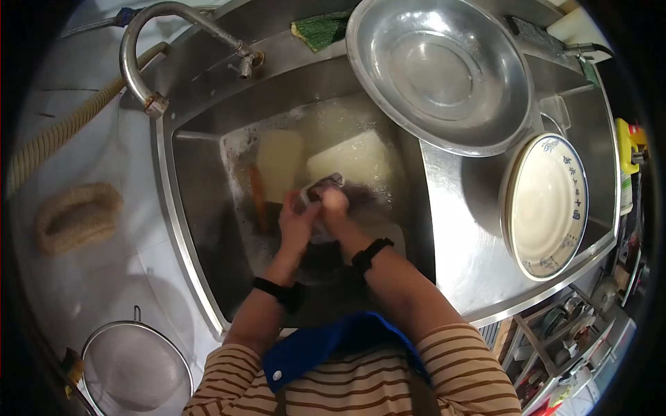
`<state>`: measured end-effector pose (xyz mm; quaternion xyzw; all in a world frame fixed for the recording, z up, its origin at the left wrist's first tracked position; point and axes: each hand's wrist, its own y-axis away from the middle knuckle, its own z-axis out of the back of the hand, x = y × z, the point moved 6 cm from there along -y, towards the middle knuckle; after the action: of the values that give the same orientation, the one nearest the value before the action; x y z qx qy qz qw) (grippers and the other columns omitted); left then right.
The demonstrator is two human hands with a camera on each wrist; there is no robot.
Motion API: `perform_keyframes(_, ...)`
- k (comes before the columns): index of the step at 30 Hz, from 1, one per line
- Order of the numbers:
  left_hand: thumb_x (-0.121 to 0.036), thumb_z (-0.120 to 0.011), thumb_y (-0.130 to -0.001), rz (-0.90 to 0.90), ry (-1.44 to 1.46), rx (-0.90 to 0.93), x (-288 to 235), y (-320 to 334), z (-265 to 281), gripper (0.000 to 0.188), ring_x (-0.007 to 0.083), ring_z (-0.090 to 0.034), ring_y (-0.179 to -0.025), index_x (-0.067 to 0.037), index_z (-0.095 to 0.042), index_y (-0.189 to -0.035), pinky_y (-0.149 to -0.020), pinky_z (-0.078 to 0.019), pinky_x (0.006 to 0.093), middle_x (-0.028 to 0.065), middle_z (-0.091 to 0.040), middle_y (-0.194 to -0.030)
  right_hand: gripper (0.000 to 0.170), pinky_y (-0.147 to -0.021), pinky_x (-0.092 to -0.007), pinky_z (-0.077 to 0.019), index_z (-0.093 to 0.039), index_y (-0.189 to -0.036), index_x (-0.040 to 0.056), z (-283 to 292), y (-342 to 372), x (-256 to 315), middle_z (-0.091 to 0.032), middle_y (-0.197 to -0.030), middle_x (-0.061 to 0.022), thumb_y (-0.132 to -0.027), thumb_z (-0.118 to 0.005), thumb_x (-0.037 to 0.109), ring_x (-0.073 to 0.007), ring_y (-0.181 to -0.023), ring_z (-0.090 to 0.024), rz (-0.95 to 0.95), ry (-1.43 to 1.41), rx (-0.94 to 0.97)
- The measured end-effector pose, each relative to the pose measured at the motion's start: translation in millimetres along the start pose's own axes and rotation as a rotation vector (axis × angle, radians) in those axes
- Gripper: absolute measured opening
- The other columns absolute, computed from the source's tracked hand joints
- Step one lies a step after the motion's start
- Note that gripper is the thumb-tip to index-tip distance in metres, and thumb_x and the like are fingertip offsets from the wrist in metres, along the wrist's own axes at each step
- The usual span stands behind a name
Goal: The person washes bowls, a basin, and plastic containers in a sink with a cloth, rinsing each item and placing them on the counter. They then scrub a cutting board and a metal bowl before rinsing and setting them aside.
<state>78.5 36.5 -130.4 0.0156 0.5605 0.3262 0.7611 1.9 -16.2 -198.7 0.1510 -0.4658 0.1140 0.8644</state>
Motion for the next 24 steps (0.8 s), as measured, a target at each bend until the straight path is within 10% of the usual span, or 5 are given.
perform_keyframes(3,-0.015,-0.068,-0.065,-0.131,-0.209,0.024,-8.0,9.0,-7.1,0.047,0.0171,-0.056,-0.084,-0.006,-0.050,-0.107,-0.076,-0.0445,0.0287,0.0098,-0.060,-0.095,0.018,-0.071,-0.0377,-0.0470,-0.064,-0.083,0.0065,-15.7,-18.2,-62.5,-0.061,-0.083,-0.0145,-0.070,-0.058,0.017,-0.0318,-0.081,-0.058,-0.359,0.176,0.170)
perform_keyframes(10,-0.010,-0.062,-0.074,0.186,0.379,0.070,4.9,-25.9,2.4,0.042,0.0149,-0.055,-0.084,-0.003,-0.049,-0.113,-0.072,-0.0449,0.0275,0.0069,-0.057,-0.099,0.019,-0.071,-0.0370,-0.0468,-0.065,-0.088,0.0092,9.5,11.8,6.5,-0.061,-0.089,-0.0136,-0.071,-0.057,0.013,-0.0293,-0.076,-0.060,0.046,-0.382,0.392)
perform_keyframes(16,-0.010,-0.065,-0.072,-0.083,0.055,0.089,-16.3,-9.0,6.7,0.037,0.0127,-0.054,-0.078,-0.002,-0.053,-0.106,-0.066,-0.0458,0.0252,0.0062,-0.057,-0.092,0.022,-0.059,-0.0274,-0.0467,-0.063,-0.089,0.0051,14.5,1.9,12.5,-0.060,-0.080,-0.0085,-0.071,-0.052,-0.001,-0.0152,-0.067,-0.057,0.168,-0.068,-0.112)
perform_keyframes(21,-0.013,-0.071,-0.068,-0.113,-0.138,0.157,-36.7,25.6,-6.7,0.040,0.0120,-0.054,-0.076,-0.002,-0.054,-0.102,-0.064,-0.0456,0.0242,0.0067,-0.058,-0.087,0.020,-0.053,-0.0273,-0.0471,-0.062,-0.089,0.0010,0.7,-8.4,-51.9,-0.061,-0.071,-0.0046,-0.074,-0.050,-0.003,-0.0135,-0.059,-0.057,-0.645,-0.842,0.069)
perform_keyframes(24,-0.019,-0.071,-0.068,0.043,0.107,0.237,-8.1,-1.2,-6.5,0.044,0.0129,-0.056,-0.078,-0.001,-0.053,-0.104,-0.065,-0.0460,0.0247,0.0090,-0.058,-0.088,0.016,-0.057,-0.0275,-0.0485,-0.063,-0.087,0.0021,30.7,8.8,-21.0,-0.061,-0.075,-0.0037,-0.073,-0.058,-0.001,-0.0133,-0.063,-0.058,-0.516,-0.957,0.156)
